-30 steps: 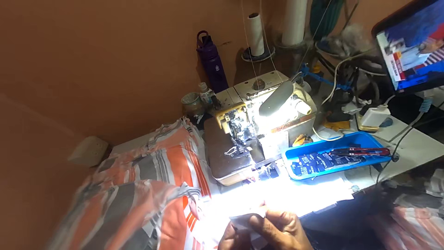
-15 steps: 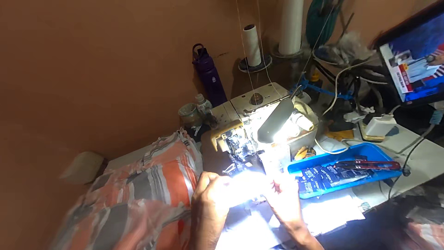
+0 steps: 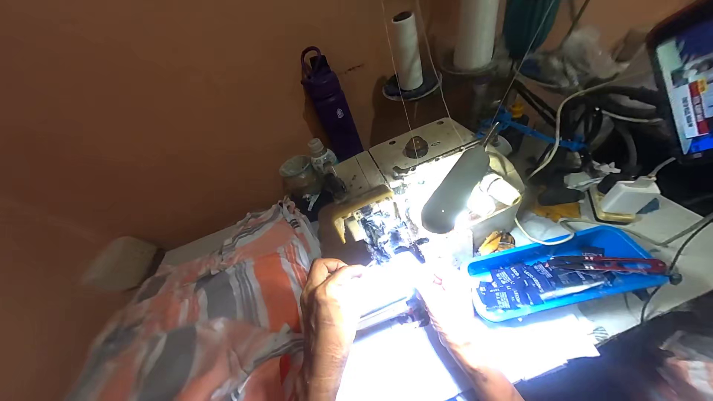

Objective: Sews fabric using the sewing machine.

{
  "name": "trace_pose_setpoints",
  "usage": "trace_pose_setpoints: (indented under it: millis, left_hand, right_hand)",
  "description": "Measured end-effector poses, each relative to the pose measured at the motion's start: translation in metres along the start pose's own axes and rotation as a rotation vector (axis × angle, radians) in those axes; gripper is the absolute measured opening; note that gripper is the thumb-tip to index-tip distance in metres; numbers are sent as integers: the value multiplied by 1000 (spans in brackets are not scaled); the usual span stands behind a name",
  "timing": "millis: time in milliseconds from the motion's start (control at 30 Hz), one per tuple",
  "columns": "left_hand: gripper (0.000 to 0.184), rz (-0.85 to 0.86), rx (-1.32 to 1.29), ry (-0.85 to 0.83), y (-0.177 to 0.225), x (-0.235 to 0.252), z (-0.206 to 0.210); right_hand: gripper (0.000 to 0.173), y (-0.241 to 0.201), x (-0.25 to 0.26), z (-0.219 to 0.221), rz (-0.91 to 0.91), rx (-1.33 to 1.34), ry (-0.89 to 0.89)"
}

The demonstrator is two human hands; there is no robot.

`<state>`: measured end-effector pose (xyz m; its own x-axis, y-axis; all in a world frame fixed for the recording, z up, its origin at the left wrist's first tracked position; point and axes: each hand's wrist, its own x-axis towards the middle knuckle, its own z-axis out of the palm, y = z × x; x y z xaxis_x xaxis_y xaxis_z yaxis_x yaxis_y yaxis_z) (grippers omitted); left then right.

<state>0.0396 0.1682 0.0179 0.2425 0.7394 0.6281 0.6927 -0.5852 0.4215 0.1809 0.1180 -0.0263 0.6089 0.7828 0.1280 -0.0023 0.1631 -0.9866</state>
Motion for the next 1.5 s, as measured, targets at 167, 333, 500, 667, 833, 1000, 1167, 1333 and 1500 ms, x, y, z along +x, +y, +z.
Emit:
trace_pose_setpoints:
  millis: [167, 333, 500, 667, 833, 1000, 1167, 1333, 1500]
  left_hand:
    - [11, -11, -7, -24, -6, 5, 3]
    - [13, -131, -56, -135, -11, 21, 4]
    - [26, -335, -123, -134, -35, 38, 6]
    - [24, -330, -18, 24, -10, -10, -23]
    - [14, 178, -70, 95, 53, -56, 31]
    - [10, 242, -492, -54, 89, -21, 33]
    - [9, -1, -907, -241, 107, -63, -32]
    - [10, -524, -1139, -206, 99, -96, -59]
    - [11, -498, -1153, -168, 105, -109, -61]
  right_hand:
    - [10, 2, 2, 1, -6, -47, -20]
    - [14, 0, 3, 7, -125, -224, 51]
    - [20, -13, -4, -5, -94, -339, -70]
    - [32, -8, -63, -49, -406, -552, -116]
    - [18, -7, -103, -87, -394, -503, -212]
    - [51, -6, -90, -98, -413, -271, -101]
    - [20, -42, -85, -100, -348, 172, -238]
    - [18, -60, -99, -85, -67, 404, -365]
    - [19, -54, -101, -83, 311, 1003, -618]
